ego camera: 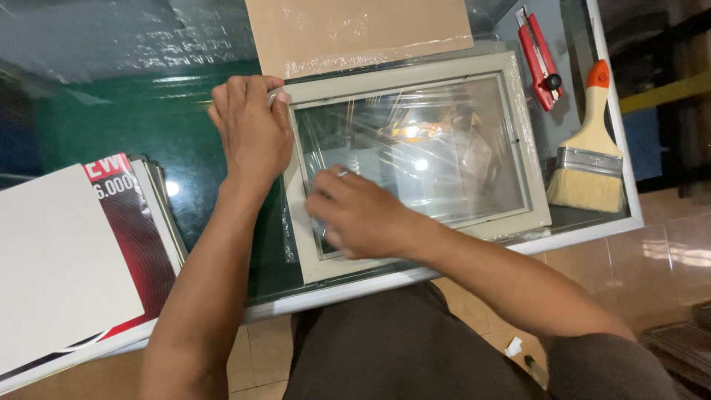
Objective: Cleaning the glass of a picture frame and then assembling the backing board.
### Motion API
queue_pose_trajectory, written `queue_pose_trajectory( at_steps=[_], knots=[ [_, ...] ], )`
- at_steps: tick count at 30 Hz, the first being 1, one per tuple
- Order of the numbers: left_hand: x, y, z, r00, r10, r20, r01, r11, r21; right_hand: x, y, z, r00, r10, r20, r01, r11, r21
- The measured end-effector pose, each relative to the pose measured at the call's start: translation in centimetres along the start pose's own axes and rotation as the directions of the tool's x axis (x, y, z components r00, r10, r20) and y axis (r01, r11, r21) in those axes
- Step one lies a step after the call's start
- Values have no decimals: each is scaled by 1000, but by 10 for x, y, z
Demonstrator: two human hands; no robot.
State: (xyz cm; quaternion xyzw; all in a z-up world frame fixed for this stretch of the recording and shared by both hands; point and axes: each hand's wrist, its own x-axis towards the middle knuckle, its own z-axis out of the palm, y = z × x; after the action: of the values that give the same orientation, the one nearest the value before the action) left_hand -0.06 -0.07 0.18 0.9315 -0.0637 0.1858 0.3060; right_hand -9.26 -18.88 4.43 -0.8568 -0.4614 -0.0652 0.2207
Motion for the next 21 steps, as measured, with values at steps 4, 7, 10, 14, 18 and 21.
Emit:
queue_pose_trajectory(
  at_steps=[4, 7, 10, 14, 18, 21],
  knots=[
    [1, 1, 0, 1000, 29, -2, -29, 1000, 5, -19, 13, 1, 995, -15, -94, 12, 999, -33],
    [0, 0, -4, 1000, 26, -3, -26, 999, -24, -80, 64, -30, 969, 98, -229, -142, 973, -184],
    [1, 0, -4, 999, 29, -32, -29, 999, -20, -138, 112, -58, 907, 296, -298, -402, 818, -412],
    [0, 2, -1, 999, 25, -40, -25, 1000, -3, -110, 81, -29, 787, 465, -406, -610, 689, -392],
    [0, -1, -1, 1000, -2, 17, 2, 1000, -1, -1, -14, 7, 911, 278, -305, -327, 937, -120],
    [-2, -5, 5, 1000, -4, 14, 3, 1000, 27, 15, -24, 16, 938, 197, -285, -239, 964, -119]
  ],
)
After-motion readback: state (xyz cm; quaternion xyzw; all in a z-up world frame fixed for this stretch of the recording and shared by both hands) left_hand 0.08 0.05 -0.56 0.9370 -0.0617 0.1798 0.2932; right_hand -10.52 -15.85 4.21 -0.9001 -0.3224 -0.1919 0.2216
